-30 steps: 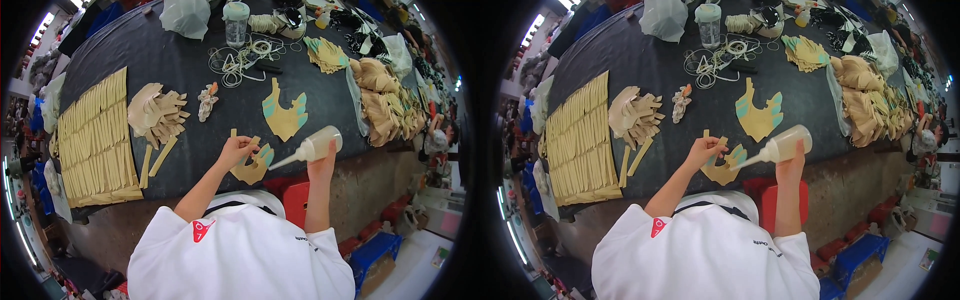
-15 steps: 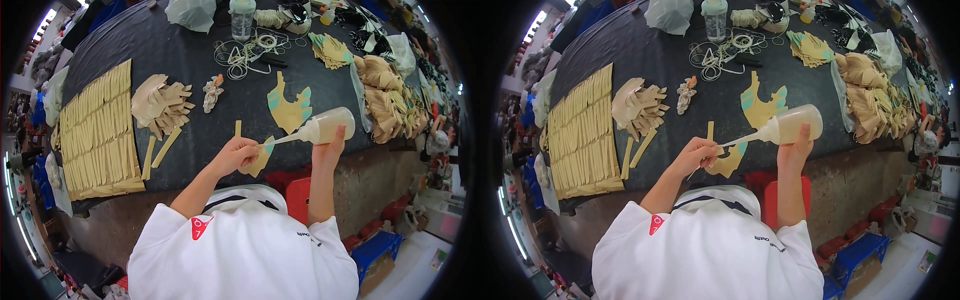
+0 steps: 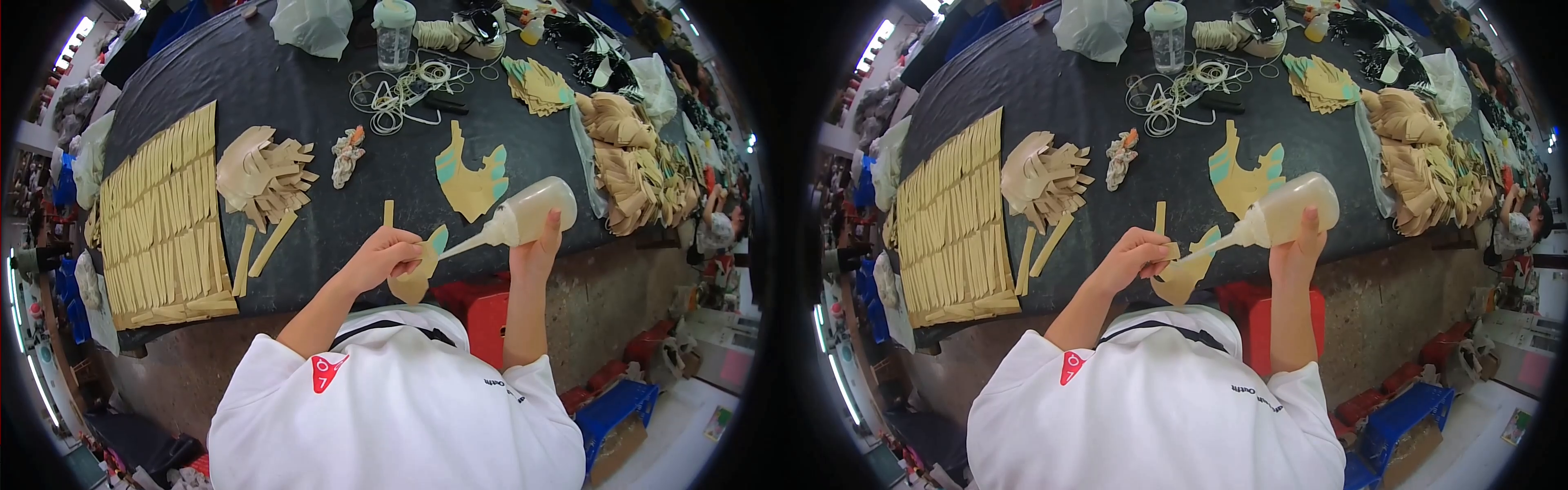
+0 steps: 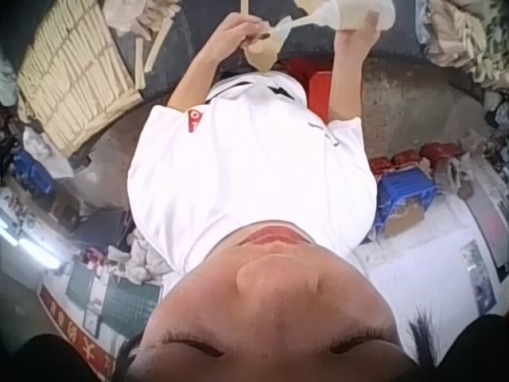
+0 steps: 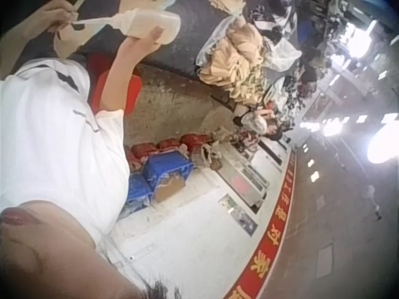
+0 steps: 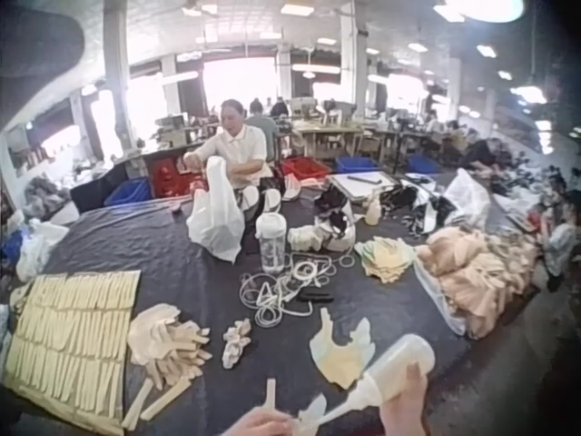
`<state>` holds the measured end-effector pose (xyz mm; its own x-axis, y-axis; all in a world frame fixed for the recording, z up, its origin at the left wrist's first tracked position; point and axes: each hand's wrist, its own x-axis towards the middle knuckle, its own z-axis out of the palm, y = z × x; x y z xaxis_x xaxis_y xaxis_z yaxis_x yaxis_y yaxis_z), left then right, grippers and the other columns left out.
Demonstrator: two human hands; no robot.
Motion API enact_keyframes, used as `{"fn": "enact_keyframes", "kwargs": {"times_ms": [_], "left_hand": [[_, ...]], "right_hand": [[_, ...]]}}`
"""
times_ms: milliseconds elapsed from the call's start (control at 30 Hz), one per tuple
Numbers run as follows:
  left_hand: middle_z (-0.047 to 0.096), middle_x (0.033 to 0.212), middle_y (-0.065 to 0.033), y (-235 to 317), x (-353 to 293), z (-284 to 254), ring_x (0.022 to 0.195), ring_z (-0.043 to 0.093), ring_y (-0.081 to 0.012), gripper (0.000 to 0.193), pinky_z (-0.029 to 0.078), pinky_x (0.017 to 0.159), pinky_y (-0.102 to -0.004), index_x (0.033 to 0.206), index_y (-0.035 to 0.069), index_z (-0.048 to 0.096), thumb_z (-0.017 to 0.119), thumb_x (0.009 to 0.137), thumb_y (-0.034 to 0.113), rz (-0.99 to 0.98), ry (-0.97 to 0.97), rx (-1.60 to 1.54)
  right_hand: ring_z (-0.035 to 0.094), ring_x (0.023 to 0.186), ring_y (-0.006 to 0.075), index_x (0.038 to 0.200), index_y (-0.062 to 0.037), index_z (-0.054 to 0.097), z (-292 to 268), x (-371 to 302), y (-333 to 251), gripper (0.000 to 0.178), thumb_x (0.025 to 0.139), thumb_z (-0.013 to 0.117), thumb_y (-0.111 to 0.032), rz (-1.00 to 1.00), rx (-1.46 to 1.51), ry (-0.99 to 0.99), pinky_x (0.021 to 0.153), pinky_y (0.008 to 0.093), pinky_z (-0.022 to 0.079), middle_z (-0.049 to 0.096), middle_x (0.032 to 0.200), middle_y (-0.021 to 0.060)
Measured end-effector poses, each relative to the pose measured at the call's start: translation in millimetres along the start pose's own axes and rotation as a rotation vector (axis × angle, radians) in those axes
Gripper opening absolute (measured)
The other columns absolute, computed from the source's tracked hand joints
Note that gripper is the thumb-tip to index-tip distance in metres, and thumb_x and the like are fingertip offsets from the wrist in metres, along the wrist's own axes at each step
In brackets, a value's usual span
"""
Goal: Applying glue to shoe upper components and organizing them into a bag.
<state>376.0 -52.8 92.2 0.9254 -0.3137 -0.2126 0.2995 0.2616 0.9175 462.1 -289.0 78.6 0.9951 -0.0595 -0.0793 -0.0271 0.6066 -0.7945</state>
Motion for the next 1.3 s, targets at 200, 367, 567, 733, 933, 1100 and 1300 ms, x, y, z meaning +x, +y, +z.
{"fn": "enact_keyframes", "kwargs": {"times_ms": [200,367,567,733,933,1100,1300], "left_hand": [[0.044,0.052,0.0019,6,2,2,0.045,0.036,-0.0039,0.029,0.026,0.045,-0.0216,0.058,0.004,0.052,0.047,0.085,0.014,-0.022,-0.019,0.000],[0.044,0.052,0.0020,8,5,3,0.045,0.036,-0.0039,0.029,0.026,0.045,-0.0218,0.058,0.004,0.053,0.047,0.085,0.014,-0.032,-0.032,-0.005],[0.048,0.057,0.0016,14,14,4,0.051,0.040,-0.0043,0.028,0.032,0.049,-0.0205,0.063,0.004,0.056,0.048,0.087,0.015,-0.057,-0.063,0.012],[0.055,0.069,-0.0021,-2,46,20,0.061,0.048,-0.0138,0.025,0.042,0.064,-0.0250,0.086,0.003,0.063,0.048,0.094,0.020,0.172,-0.158,0.468],[0.064,0.085,-0.0139,-16,125,55,0.079,0.062,-0.0311,0.019,0.047,0.066,-0.0353,0.104,0.004,0.058,0.048,0.093,0.015,0.220,-0.170,0.973],[0.063,0.082,-0.0170,5,197,106,0.077,0.060,-0.0371,0.018,0.047,0.064,-0.0411,0.093,0.005,0.056,0.047,0.094,0.021,0.464,-0.061,0.694],[0.063,0.090,-0.0197,-31,266,83,0.085,0.060,-0.0388,0.024,0.047,0.071,-0.0438,0.103,0.005,0.057,0.043,0.094,0.023,0.344,0.183,0.779]], "right_hand": [[0.056,0.103,0.0230,0.124,-0.0056,0.044,-1,4,-3,0.059,0.082,0.067,-0.041,-0.001,0.083,0.007,0.088,0.0414,0.050,0.055,0.113,0.0081],[0.056,0.103,0.0233,0.124,-0.0060,0.044,0,7,-3,0.060,0.082,0.066,-0.043,-0.015,0.063,0.034,0.088,0.0418,0.049,0.055,0.113,0.0078],[0.057,0.100,0.0251,0.124,-0.0074,0.044,-28,-1,-7,0.061,0.081,0.066,-0.045,0.058,0.085,-0.016,0.086,0.0425,0.050,0.055,0.111,0.0089],[0.060,0.088,0.0268,0.120,-0.0077,0.046,-54,-5,-26,0.063,0.078,0.068,-0.049,0.136,0.303,0.166,0.079,0.0410,0.053,0.058,0.102,0.0120],[0.060,0.083,0.0280,0.120,-0.0066,0.044,-107,-18,-45,0.069,0.077,0.065,-0.056,0.094,0.376,0.493,0.072,0.0374,0.053,0.057,0.097,0.0150],[0.058,0.085,0.0275,0.122,-0.0069,0.043,-134,-34,-66,0.070,0.075,0.068,-0.053,-0.033,0.424,0.650,0.075,0.0368,0.052,0.057,0.098,0.0153],[0.062,0.083,0.0239,0.111,-0.0063,0.051,-159,-52,-69,0.060,0.074,0.071,-0.050,-0.090,0.388,0.714,0.075,0.0347,0.055,0.061,0.091,0.0112]]}}
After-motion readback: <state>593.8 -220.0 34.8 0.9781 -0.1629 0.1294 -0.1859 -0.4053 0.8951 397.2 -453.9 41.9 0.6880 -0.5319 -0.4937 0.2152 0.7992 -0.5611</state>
